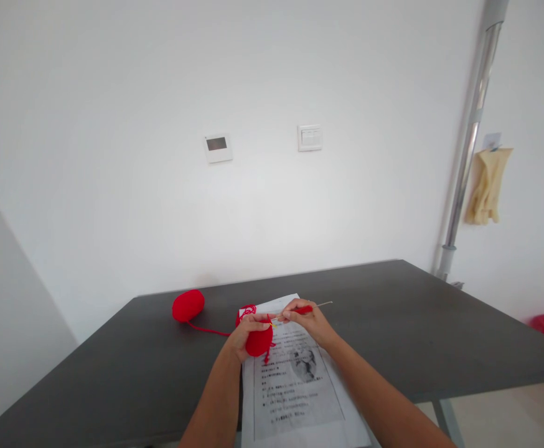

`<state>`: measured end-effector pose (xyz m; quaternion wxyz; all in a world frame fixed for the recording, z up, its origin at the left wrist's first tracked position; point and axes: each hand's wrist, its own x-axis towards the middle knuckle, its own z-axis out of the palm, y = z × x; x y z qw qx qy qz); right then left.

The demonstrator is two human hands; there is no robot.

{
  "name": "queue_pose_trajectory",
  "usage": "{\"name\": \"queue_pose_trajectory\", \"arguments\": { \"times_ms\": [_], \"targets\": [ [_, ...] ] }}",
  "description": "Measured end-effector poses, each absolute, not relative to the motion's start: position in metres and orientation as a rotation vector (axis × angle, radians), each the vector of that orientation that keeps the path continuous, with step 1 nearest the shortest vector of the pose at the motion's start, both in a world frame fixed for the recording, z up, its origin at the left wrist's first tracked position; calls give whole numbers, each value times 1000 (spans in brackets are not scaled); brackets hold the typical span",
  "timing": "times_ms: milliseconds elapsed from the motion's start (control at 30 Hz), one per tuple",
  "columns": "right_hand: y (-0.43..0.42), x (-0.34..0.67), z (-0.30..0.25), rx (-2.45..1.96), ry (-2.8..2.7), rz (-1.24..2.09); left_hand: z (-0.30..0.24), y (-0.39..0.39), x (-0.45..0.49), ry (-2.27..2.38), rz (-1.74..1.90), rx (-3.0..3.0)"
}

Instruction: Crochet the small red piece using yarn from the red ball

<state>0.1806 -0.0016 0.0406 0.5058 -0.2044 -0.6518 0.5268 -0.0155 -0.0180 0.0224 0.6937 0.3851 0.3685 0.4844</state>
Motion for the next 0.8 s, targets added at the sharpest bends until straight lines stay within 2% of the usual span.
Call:
{"name": "queue_pose_trajectory", "arguments": {
  "times_ms": [433,800],
  "targets": [
    [1,183,39,-467,-1610,1313,15,-14,-20,711,1033,904],
    [2,184,38,-464,-1595,1335,20,-18,-17,820,1026,882]
  ]
}}
